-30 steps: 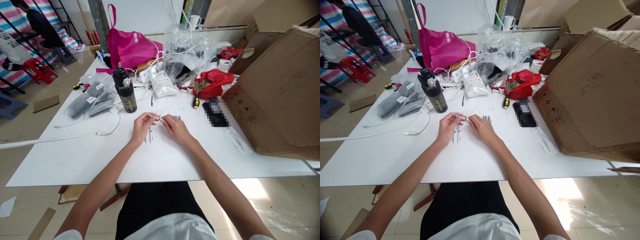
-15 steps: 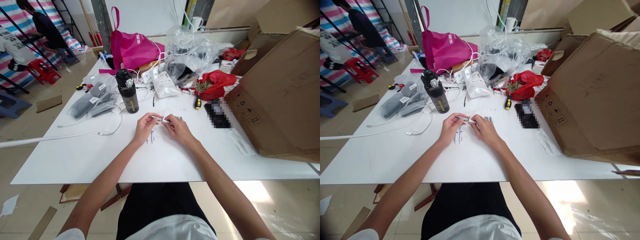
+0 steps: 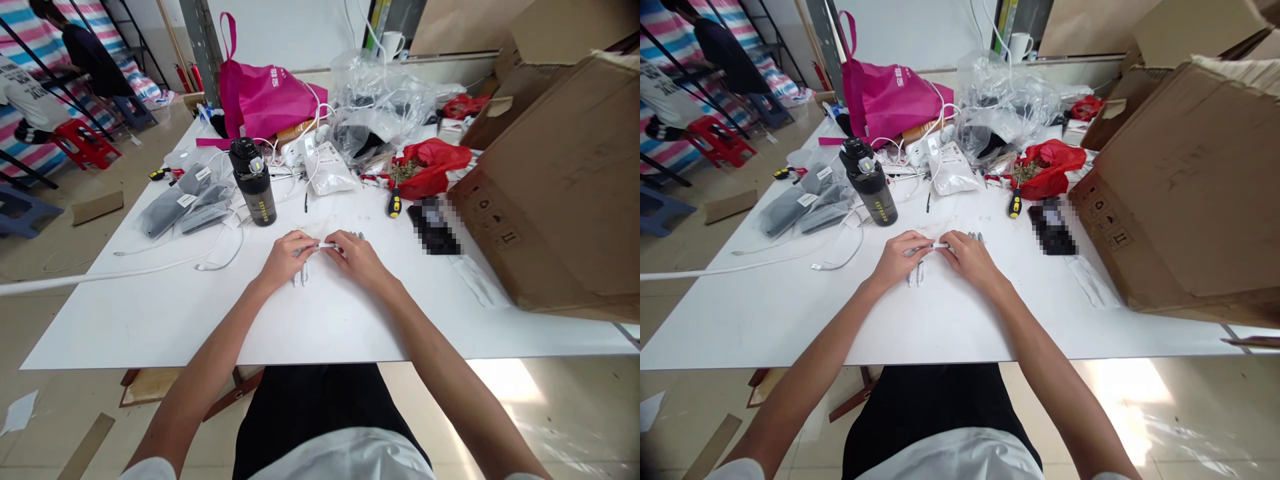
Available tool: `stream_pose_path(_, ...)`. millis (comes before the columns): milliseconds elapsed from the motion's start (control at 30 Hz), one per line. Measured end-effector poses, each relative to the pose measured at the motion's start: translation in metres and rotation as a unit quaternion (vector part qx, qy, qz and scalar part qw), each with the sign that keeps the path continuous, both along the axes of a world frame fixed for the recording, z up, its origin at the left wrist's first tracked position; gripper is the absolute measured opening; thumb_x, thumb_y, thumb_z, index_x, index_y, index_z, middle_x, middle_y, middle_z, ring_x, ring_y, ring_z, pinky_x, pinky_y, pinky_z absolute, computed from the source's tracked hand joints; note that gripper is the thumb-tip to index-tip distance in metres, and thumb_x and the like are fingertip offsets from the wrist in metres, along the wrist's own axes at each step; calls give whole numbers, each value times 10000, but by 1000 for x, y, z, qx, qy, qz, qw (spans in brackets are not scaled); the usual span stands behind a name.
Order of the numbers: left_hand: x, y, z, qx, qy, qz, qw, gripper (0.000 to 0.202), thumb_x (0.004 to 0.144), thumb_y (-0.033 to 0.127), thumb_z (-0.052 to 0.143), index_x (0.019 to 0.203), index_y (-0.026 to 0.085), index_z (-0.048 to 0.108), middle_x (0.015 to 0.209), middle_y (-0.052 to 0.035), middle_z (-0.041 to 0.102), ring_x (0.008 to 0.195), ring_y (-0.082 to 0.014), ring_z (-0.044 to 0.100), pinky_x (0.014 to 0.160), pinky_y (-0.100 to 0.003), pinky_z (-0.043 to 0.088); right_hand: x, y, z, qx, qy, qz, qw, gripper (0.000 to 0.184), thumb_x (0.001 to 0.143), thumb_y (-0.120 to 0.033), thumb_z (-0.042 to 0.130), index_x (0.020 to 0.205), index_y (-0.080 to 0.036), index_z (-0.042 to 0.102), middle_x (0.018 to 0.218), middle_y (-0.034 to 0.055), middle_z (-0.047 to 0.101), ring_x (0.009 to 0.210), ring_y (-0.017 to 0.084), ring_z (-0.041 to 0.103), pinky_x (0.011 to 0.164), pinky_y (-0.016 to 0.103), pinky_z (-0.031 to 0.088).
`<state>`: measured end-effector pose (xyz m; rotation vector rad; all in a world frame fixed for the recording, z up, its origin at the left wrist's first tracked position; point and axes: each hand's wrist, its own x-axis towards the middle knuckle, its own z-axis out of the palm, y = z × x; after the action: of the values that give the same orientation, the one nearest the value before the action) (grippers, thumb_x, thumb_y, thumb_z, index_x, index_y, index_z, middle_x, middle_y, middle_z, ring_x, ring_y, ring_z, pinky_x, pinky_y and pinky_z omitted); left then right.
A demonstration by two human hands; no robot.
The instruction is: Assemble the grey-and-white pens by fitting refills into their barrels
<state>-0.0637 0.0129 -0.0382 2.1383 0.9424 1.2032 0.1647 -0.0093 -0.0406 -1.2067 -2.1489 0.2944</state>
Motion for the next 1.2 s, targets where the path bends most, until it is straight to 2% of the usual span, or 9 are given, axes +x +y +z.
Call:
stream_pose_path(100,1,0,-3,24,-1,10,1000,165,981,178,768,1107,237,856,1036,-67,785,970,-195,740,730,-293,591,0,-1,3,-17,-3,15,1000,287,1170,-389,466,1116,-225,695,1023,96,764,871,246,708,753,333,466)
stream_pose_path(233,1,2,-6,66,10,23,998,158,993,169,758,1101,247,845,1037,-62,782,987,-200,734,864,-345,613,0,-2,5,-31,34,8,999,232,1130,-427,562,1204,-232,665,1125,106,755,820,227,694,738,332,487)
stream_pose_path(367,1,3,-7,90,13,33,995,138,989,175,769,1094,233,839,1013,-65,778,978,-206,730,868,-351,609,-1,-1,5,-24,5,19,1000,274,1164,-383,464,1154,-233,692,1060,99,763,861,241,704,745,336,471)
stream_pose_path(500,1,4,-7,103,17,34,994,130,989,180,774,1087,237,838,1010,-67,782,972,-209,733,887,-359,600,0,-2,5,-26,15,-6,1000,256,1132,-418,549,1242,-223,673,1140,112,768,800,221,703,726,328,471)
stream_pose_path(633,0,5,-8,100,15,34,994,139,989,192,773,1098,243,843,1009,-69,783,976,-218,727,881,-369,593,1,-1,5,-25,-5,0,1000,323,1165,-413,457,1088,-223,707,1026,93,764,835,229,699,731,328,453)
stream_pose_path(800,-2,6,-7,86,31,43,995,126,1000,249,769,1091,261,854,1016,-78,797,987,-238,724,913,-406,586,4,1,3,-20,22,-28,999,293,1107,-489,585,1201,-233,692,1070,83,798,739,214,674,736,348,475)
stream_pose_path(933,-4,7,-4,81,31,44,995,139,1003,265,768,1111,260,855,1032,-85,808,1013,-247,726,934,-419,582,5,1,5,-37,35,-21,998,335,1129,-502,523,1073,-234,718,881,56,781,699,210,658,721,345,469)
stream_pose_path(1100,-4,7,-2,88,21,48,995,124,986,254,792,1093,248,855,1014,-80,818,995,-250,730,930,-426,566,4,-2,12,-72,119,-15,990,381,1050,-610,649,1136,-243,709,838,23,759,648,181,606,663,324,461)
stream_pose_path(1200,-2,5,0,88,9,41,995,114,986,263,798,1087,250,851,1021,-72,826,986,-245,732,930,-423,557,4,-3,16,-123,192,-13,974,491,1043,-685,629,899,-224,716,683,5,691,587,161,549,596,309,425)
